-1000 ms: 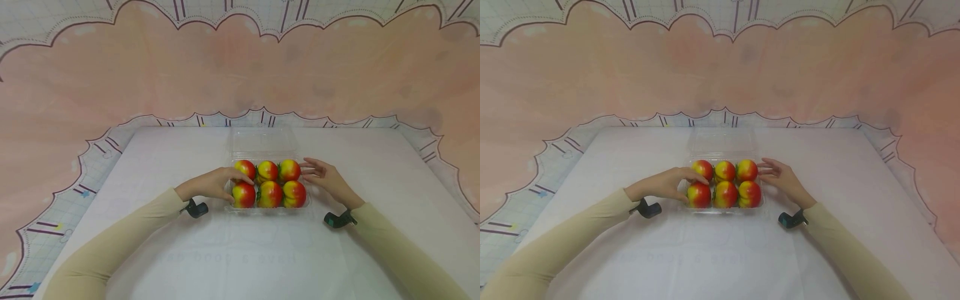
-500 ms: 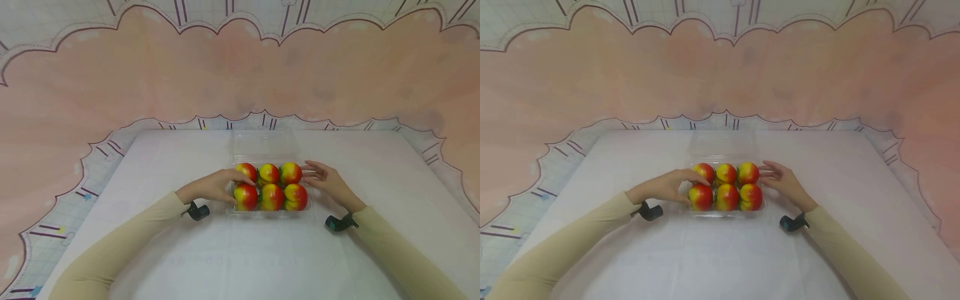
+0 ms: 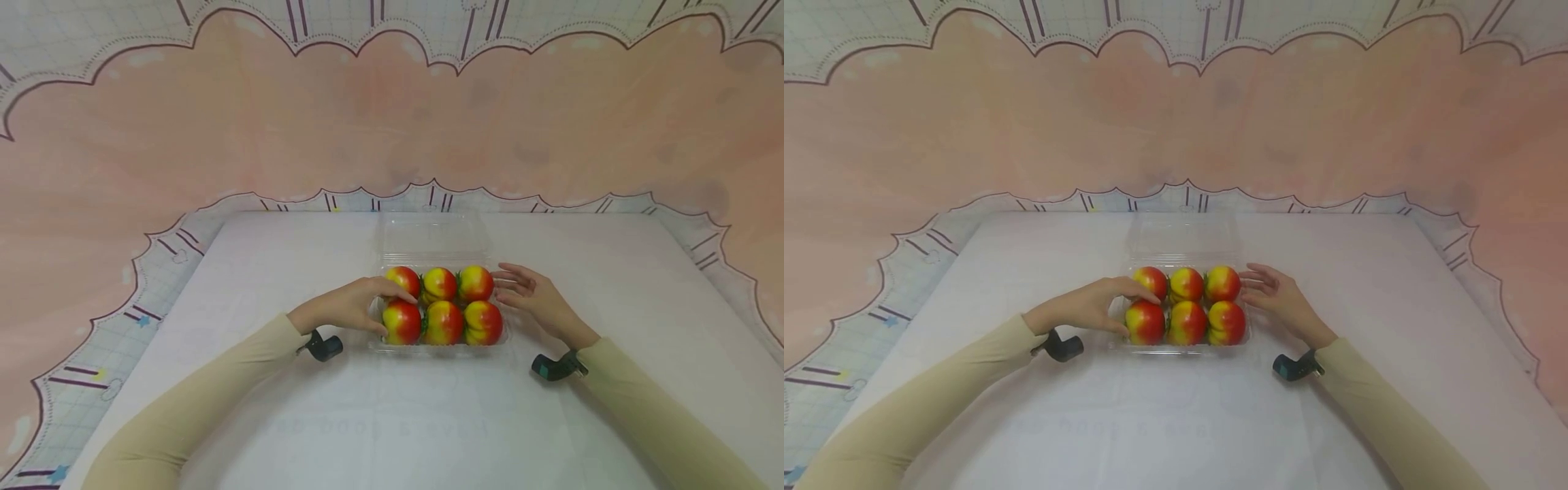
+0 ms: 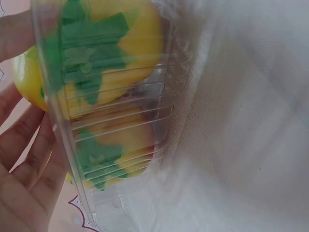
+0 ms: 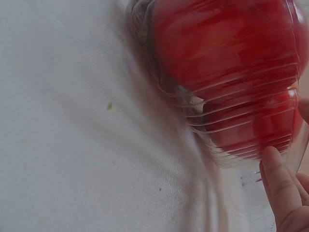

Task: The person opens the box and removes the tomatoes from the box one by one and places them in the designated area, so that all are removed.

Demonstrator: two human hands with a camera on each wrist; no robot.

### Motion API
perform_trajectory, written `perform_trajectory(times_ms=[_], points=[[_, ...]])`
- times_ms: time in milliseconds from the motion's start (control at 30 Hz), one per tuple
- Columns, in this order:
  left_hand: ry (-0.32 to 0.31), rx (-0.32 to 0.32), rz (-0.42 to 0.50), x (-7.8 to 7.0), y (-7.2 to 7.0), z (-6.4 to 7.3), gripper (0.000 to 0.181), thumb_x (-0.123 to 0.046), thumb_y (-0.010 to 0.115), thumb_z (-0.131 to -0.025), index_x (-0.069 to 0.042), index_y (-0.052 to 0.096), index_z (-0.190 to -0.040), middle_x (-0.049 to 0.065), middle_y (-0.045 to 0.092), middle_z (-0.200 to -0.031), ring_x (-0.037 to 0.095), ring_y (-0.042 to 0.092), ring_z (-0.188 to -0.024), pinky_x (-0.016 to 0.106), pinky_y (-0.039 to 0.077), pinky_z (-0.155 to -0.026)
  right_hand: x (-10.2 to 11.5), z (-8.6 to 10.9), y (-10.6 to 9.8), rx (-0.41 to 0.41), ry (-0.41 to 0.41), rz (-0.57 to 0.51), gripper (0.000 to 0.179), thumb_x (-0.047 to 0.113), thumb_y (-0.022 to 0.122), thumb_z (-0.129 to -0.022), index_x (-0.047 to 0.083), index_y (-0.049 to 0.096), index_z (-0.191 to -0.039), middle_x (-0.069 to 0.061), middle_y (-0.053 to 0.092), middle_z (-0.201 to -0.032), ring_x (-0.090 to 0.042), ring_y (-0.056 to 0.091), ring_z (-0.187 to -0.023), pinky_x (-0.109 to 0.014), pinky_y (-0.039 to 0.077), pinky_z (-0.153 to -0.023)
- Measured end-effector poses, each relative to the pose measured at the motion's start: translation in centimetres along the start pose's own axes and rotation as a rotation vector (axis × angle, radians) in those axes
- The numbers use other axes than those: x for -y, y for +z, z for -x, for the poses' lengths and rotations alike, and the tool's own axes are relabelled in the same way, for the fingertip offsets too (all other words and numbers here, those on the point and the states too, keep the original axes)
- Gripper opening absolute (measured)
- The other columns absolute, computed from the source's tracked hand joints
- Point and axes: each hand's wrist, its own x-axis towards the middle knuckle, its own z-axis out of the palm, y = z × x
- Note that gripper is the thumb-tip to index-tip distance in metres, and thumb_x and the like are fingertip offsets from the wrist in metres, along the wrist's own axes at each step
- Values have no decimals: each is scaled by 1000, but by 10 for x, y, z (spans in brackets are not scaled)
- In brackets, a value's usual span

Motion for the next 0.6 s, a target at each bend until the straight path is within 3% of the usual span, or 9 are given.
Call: perform_trajectory(times_ms=[367, 600], points=[[29, -13, -35, 0, 0, 1, 56, -11, 78, -75, -16, 58, -128, 5, 55, -133, 23, 48, -124, 42, 45, -104, -2, -2, 1, -3, -18, -6, 64, 10, 60, -91, -1, 26, -145, -26, 41, -140, 10, 57, -102, -12, 50, -88], [47, -15, -20, 2, 2, 1, 55, -10, 77, -75, -14, 58, -127, 6, 55, -133, 23, 50, -121, 37, 49, -100, -2, -3, 1, -29, -45, 50, 61, 9, 59, -91, 1, 30, -144, -29, 40, -141, 13, 54, -102, -10, 48, -87]])
